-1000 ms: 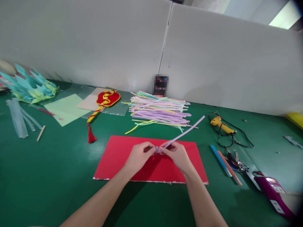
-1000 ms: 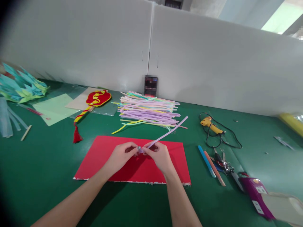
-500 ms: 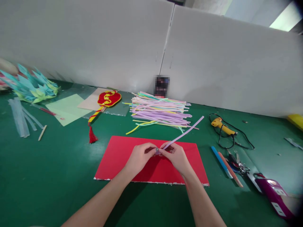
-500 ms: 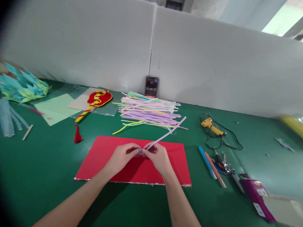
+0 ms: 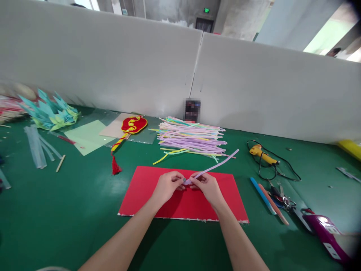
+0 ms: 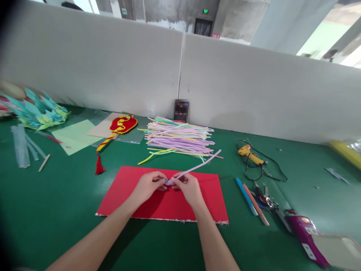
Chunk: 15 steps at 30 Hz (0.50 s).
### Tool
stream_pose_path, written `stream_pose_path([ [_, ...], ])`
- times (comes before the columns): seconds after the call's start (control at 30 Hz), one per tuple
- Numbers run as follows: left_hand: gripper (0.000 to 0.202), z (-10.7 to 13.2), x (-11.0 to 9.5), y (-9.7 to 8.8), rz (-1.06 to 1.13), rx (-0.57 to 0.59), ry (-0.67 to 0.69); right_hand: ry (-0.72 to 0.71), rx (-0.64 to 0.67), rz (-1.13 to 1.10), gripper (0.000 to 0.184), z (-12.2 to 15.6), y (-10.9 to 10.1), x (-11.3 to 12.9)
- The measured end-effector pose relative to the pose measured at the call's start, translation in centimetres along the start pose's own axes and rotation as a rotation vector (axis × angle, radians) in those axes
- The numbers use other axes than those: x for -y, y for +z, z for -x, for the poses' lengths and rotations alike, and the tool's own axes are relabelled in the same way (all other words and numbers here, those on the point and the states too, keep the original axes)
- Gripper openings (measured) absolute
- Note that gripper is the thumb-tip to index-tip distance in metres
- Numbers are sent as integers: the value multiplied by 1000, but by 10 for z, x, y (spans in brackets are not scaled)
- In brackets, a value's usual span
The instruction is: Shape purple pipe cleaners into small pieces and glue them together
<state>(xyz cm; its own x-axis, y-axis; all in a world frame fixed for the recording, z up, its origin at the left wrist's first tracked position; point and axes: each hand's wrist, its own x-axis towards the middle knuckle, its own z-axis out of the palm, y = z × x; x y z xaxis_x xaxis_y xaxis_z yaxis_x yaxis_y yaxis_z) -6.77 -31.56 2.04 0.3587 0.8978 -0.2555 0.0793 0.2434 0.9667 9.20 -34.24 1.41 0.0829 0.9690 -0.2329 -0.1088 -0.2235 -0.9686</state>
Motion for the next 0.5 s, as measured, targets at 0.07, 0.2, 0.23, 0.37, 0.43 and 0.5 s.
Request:
stream_pose_path([
  [0.07, 9, 0, 2, -1, -17, -6, 33, 10, -10, 0, 37, 1, 1, 0],
  [0.2, 10, 2, 1, -3, -131, 4, 94, 42, -66, 49, 39, 7, -2, 2],
  [0.23, 10, 2, 0, -3, -186, 0, 108, 67, -76, 80, 40, 9, -3, 2],
  [0.37, 11, 7, -6, -4, -473, -67, 207, 119, -76, 264, 47, 17, -16, 5],
  [0.43, 12, 8, -7, -5, -619, -130, 251, 57, -98, 369, 47, 18, -24, 7],
  [0.5, 14, 8, -7, -7, -713, -173, 246, -36, -134, 493, 47, 15, -36, 9],
])
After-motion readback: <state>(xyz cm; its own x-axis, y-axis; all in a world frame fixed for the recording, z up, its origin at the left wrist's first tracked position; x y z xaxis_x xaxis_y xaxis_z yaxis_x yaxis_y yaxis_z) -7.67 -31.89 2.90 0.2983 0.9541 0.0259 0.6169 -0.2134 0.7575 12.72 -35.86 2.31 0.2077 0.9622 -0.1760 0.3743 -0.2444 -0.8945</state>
